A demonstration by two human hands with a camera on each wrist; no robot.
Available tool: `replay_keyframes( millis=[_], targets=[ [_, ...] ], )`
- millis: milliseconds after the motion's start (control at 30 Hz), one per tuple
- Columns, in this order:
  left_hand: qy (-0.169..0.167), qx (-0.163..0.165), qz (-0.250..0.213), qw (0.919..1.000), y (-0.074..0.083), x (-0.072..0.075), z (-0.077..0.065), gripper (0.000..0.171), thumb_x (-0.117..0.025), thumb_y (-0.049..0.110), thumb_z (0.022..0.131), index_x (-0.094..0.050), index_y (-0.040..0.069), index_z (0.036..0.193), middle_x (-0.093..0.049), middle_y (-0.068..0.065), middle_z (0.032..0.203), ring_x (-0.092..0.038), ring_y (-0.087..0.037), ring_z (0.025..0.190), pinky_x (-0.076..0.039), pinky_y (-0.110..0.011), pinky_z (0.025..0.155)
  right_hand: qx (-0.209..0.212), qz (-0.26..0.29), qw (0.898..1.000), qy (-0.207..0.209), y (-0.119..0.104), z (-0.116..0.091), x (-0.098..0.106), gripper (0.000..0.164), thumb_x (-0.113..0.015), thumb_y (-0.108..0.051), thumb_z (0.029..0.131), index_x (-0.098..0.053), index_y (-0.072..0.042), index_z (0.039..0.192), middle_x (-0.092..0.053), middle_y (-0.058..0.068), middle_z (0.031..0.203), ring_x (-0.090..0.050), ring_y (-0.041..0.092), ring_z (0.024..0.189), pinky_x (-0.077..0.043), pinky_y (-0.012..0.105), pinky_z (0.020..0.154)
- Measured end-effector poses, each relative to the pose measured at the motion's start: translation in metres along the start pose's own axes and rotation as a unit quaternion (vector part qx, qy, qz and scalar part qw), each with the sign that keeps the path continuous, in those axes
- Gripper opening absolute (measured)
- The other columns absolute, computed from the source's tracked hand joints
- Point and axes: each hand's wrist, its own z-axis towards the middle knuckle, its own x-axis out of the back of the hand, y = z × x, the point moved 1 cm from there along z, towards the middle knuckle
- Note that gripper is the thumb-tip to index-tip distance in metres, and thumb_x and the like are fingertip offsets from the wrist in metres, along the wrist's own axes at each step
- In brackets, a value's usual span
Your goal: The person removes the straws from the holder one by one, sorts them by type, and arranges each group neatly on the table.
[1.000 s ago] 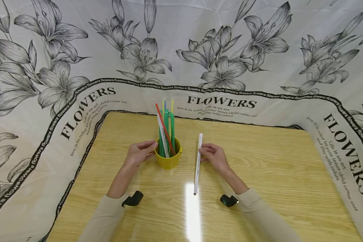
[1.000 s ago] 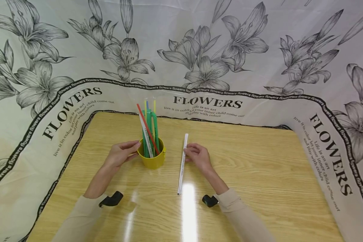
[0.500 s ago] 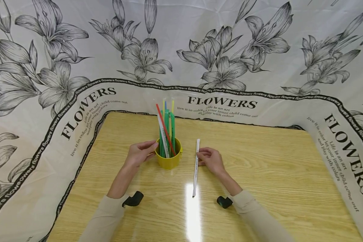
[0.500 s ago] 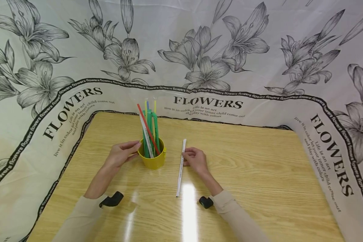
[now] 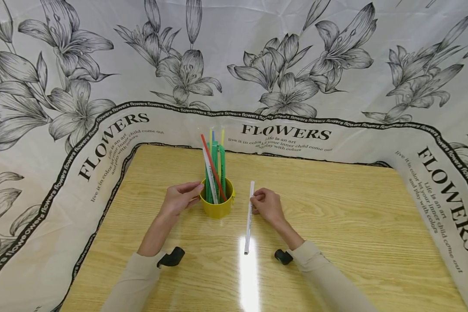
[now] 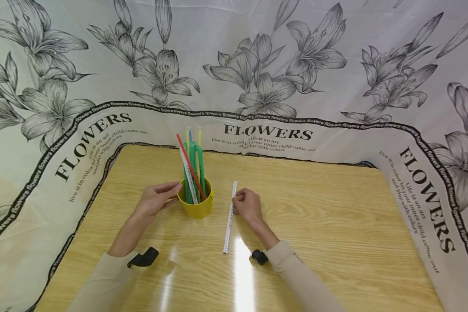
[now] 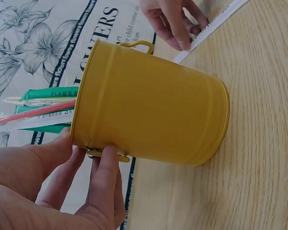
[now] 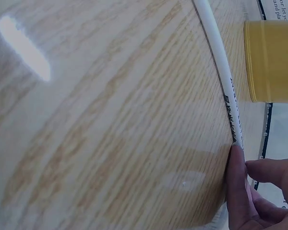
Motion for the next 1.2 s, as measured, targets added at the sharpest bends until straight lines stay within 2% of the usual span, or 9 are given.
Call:
replay_keyframes(
  millis=[200, 367, 533, 700, 1000, 1200],
  targets=[
    [-0.004, -0.003, -0.006, 1.0000, 0.000, -0.001, 0.000, 0.037, -0.071, 0.011, 0.100, -0.067, -0.003, 0.134, -0.063, -0.020, 0.137, -0.064, -0.028, 0.123, -0.053, -0.043, 0.105, 0.010, -0.015, 1.000, 0.000, -0.003, -0.002, 0.001, 0.016, -0.067, 0.005, 0.095, -0.065, 0.013, 0.109, -0.067, 0.022, 0.093, -0.071, 0.028, 0.074, -0.065, 0.030, 0.058],
    [-0.005, -0.002, -0.010, 0.9999, 0.000, -0.002, 0.000, 0.036, -0.070, 0.009, 0.100, -0.066, -0.003, 0.134, -0.063, -0.020, 0.136, -0.064, -0.028, 0.122, -0.053, -0.044, 0.105, 0.049, -0.071, 0.996, 0.007, -0.010, -0.001, 0.005, 0.016, -0.066, -0.001, 0.098, -0.067, 0.010, 0.109, -0.069, 0.020, 0.095, -0.071, 0.030, 0.081, -0.062, 0.028, 0.059],
    [-0.007, -0.002, -0.011, 0.9999, 0.000, -0.002, 0.001, 0.037, -0.070, 0.009, 0.100, -0.066, -0.003, 0.134, -0.062, -0.020, 0.137, -0.064, -0.028, 0.123, -0.053, -0.044, 0.105, 0.085, -0.104, 0.991, 0.013, -0.024, 0.002, 0.010, 0.017, -0.066, -0.005, 0.099, -0.069, 0.007, 0.110, -0.071, 0.019, 0.099, -0.072, 0.033, 0.089, -0.063, 0.038, 0.072],
    [-0.009, 0.001, -0.011, 0.9999, 0.000, -0.002, 0.001, 0.037, -0.070, 0.010, 0.100, -0.066, -0.003, 0.134, -0.062, -0.020, 0.137, -0.064, -0.028, 0.123, -0.053, -0.044, 0.106, 0.107, -0.102, 0.989, 0.014, -0.039, 0.004, 0.013, 0.016, -0.066, -0.007, 0.100, -0.069, 0.006, 0.110, -0.072, 0.019, 0.100, -0.071, 0.033, 0.093, -0.062, 0.044, 0.084],
    [-0.005, 0.003, -0.005, 1.0000, 0.000, 0.000, 0.001, 0.037, -0.071, 0.011, 0.100, -0.067, -0.001, 0.134, -0.062, -0.019, 0.137, -0.068, -0.020, 0.114, -0.054, -0.042, 0.104, 0.154, -0.071, 0.985, 0.015, -0.067, 0.007, 0.014, 0.017, -0.065, -0.009, 0.102, -0.068, 0.005, 0.111, -0.070, 0.019, 0.102, -0.068, 0.032, 0.095, -0.061, 0.044, 0.087],
    [-0.003, 0.003, -0.007, 1.0000, 0.000, 0.000, 0.000, 0.037, -0.070, 0.010, 0.100, -0.066, -0.002, 0.135, -0.062, -0.020, 0.138, -0.068, -0.021, 0.115, -0.055, -0.040, 0.102, 0.170, -0.047, 0.984, 0.025, -0.084, 0.012, 0.011, 0.017, -0.066, -0.012, 0.103, -0.068, 0.002, 0.112, -0.070, 0.017, 0.105, -0.068, 0.030, 0.099, -0.061, 0.041, 0.090]
  ],
)
